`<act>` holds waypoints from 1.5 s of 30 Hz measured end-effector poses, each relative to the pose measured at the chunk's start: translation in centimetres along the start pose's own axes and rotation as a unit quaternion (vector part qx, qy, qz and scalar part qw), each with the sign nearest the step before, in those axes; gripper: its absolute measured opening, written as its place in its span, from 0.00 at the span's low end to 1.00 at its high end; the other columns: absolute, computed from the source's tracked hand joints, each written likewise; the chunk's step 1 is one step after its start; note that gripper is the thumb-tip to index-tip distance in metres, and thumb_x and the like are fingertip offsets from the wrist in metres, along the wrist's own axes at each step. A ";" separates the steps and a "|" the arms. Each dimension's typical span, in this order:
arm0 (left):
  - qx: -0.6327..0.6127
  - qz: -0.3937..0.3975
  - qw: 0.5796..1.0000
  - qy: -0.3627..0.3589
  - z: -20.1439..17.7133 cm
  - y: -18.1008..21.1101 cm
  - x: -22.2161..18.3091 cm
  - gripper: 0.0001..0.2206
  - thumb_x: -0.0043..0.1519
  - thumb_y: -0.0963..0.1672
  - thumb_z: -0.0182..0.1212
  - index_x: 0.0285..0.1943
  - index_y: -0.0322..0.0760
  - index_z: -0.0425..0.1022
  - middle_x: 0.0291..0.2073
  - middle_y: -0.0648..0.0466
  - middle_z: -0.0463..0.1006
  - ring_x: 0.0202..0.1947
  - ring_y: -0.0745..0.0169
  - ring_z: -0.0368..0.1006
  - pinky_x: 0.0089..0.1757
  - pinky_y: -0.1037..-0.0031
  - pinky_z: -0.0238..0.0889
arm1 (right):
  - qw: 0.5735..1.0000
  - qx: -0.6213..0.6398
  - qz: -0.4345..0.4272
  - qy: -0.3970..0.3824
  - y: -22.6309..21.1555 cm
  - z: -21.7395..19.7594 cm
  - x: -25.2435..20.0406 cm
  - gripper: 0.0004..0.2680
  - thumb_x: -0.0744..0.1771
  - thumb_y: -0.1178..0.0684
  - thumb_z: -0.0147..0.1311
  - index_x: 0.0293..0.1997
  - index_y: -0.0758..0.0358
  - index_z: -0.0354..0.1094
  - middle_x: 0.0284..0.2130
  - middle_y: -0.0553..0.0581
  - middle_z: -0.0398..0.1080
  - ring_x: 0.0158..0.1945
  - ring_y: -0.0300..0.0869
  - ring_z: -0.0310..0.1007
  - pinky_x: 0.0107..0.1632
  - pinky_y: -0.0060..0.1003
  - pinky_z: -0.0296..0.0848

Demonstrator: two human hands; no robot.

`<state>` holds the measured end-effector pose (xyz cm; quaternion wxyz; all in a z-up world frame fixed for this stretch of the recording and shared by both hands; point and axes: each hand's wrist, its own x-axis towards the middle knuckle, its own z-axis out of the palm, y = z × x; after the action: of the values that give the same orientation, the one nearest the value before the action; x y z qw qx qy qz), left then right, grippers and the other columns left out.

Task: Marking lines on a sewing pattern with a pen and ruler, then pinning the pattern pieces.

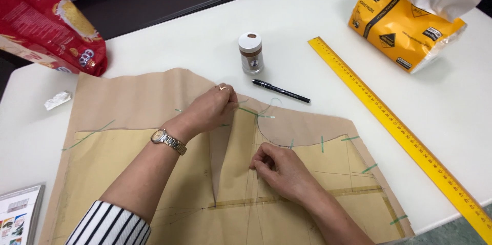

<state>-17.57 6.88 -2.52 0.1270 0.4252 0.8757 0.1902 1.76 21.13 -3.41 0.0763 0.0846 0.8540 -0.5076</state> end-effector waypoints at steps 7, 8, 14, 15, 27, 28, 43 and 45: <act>0.092 0.001 0.995 0.041 -1.1 3.2 1.9 0.04 0.62 0.38 0.44 0.36 0.38 0.64 0.35 0.50 0.71 0.34 0.49 0.65 0.30 0.62 0.58 | 1.000 0.017 -0.013 0.007 0.6 0.2 0.1 0.05 0.63 0.54 0.47 0.28 0.54 0.69 0.28 0.43 0.78 0.26 0.31 0.66 0.32 0.27 0.66; 0.073 -0.014 0.996 0.049 -1.6 3.9 2.0 0.05 0.59 0.37 0.42 0.34 0.38 0.63 0.33 0.51 0.70 0.33 0.51 0.64 0.29 0.62 0.57 | 1.000 0.009 -0.018 0.007 0.7 0.3 0.2 0.05 0.62 0.54 0.47 0.28 0.54 0.70 0.26 0.43 0.76 0.26 0.32 0.66 0.32 0.28 0.65; -0.095 -0.031 0.987 0.127 -3.4 6.1 3.6 0.05 0.66 0.41 0.42 0.36 0.38 0.60 0.30 0.50 0.72 0.29 0.54 0.65 0.32 0.65 0.56 | 1.000 0.006 0.006 -0.006 0.2 -0.1 0.0 0.05 0.62 0.54 0.45 0.28 0.54 0.69 0.27 0.44 0.75 0.27 0.32 0.67 0.33 0.28 0.66; -0.122 -0.025 0.983 0.138 -3.6 6.5 3.8 0.05 0.65 0.41 0.44 0.36 0.38 0.63 0.35 0.50 0.77 0.34 0.53 0.70 0.36 0.67 0.61 | 1.000 0.005 0.004 -0.006 0.3 -0.1 0.0 0.04 0.62 0.54 0.46 0.27 0.55 0.69 0.25 0.44 0.73 0.27 0.32 0.66 0.32 0.28 0.65; 0.032 -0.193 0.981 -0.001 5.8 6.4 5.4 0.16 0.64 0.53 0.50 0.39 0.36 0.67 0.35 0.48 0.76 0.35 0.45 0.72 0.31 0.57 0.64 | 1.000 -0.008 0.002 0.002 0.7 0.2 0.2 0.04 0.62 0.53 0.47 0.29 0.54 0.69 0.23 0.46 0.72 0.26 0.34 0.68 0.33 0.30 0.66; 0.032 -0.191 0.981 -0.001 6.1 6.4 5.5 0.16 0.64 0.53 0.50 0.39 0.36 0.67 0.35 0.48 0.76 0.35 0.45 0.72 0.31 0.57 0.64 | 1.000 -0.008 0.003 0.003 0.7 0.2 0.2 0.04 0.62 0.53 0.47 0.29 0.54 0.69 0.23 0.46 0.72 0.26 0.34 0.68 0.33 0.30 0.66; 0.013 -0.071 0.993 0.089 6.4 6.3 5.5 0.09 0.62 0.44 0.44 0.33 0.35 0.68 0.34 0.44 0.74 0.38 0.40 0.68 0.39 0.52 0.59 | 0.997 0.017 -0.077 -0.011 0.7 -4.1 -2.3 0.03 0.64 0.53 0.49 0.29 0.53 0.66 0.25 0.45 0.71 0.29 0.32 0.67 0.35 0.29 0.66; -0.132 -0.064 0.986 0.080 3.7 8.6 3.7 0.06 0.64 0.39 0.49 0.42 0.25 0.68 0.32 0.36 0.75 0.41 0.32 0.74 0.43 0.47 0.67 | 0.988 0.135 0.038 0.056 0.6 -7.0 -3.1 0.09 0.65 0.51 0.50 0.37 0.68 0.69 0.31 0.64 0.74 0.37 0.49 0.76 0.38 0.39 0.79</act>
<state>-12.47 15.52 -2.29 0.1230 0.3310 0.8759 0.3288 4.59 27.37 0.07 0.0354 0.1549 0.7765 -0.6098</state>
